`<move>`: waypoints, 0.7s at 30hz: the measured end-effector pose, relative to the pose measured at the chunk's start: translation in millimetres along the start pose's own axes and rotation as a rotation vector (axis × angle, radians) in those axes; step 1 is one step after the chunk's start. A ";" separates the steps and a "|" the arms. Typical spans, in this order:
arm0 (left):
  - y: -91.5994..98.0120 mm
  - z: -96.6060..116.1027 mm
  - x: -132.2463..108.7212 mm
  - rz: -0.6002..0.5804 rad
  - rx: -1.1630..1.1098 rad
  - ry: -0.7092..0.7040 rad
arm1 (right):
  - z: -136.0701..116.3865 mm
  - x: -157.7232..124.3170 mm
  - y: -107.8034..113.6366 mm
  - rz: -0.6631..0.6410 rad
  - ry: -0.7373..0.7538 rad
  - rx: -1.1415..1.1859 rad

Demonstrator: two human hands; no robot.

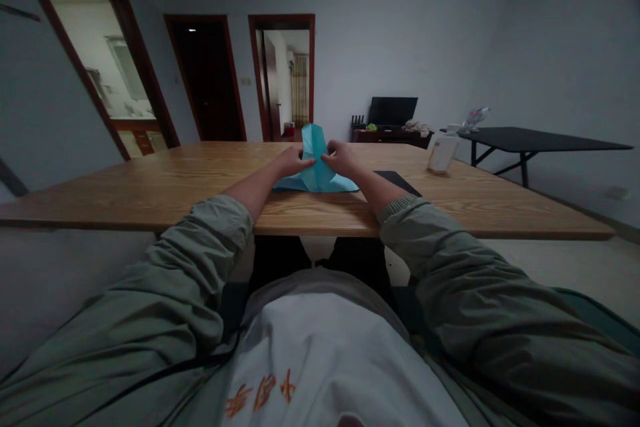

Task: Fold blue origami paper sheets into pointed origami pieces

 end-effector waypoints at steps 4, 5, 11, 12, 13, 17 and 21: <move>8.4 -3.9 0.1 0.091 0.142 -0.011 | -1.5 -1.7 1.2 -0.022 -0.008 -0.096; 12.1 -6.2 0.4 0.130 0.160 -0.002 | -0.7 -1.5 1.7 -0.013 -0.015 -0.113; 30.2 -19.9 5.0 0.235 0.187 0.036 | 3.0 1.8 2.5 0.022 -0.060 -0.195; 30.8 -20.2 5.9 0.227 0.191 0.034 | 2.6 1.8 1.0 0.004 -0.068 -0.198; 30.6 -19.8 6.6 0.217 0.190 0.030 | 1.9 1.4 -1.0 -0.023 -0.076 -0.196; 23.4 -13.8 7.3 0.135 0.141 0.012 | -0.7 -2.1 -8.6 -0.129 -0.080 -0.155; 17.2 -8.7 6.3 0.084 0.148 -0.007 | 1.4 -3.0 -5.2 -0.120 -0.093 -0.165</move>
Point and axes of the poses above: each hand's wrist, its own x-axis towards the middle knuckle, its own y-axis out of the back of the hand, z = x × y, the point moved 3 cm from there along x, towards the middle knuckle, and after that the axes turned 1 degree about -x, right-handed, at the moved point
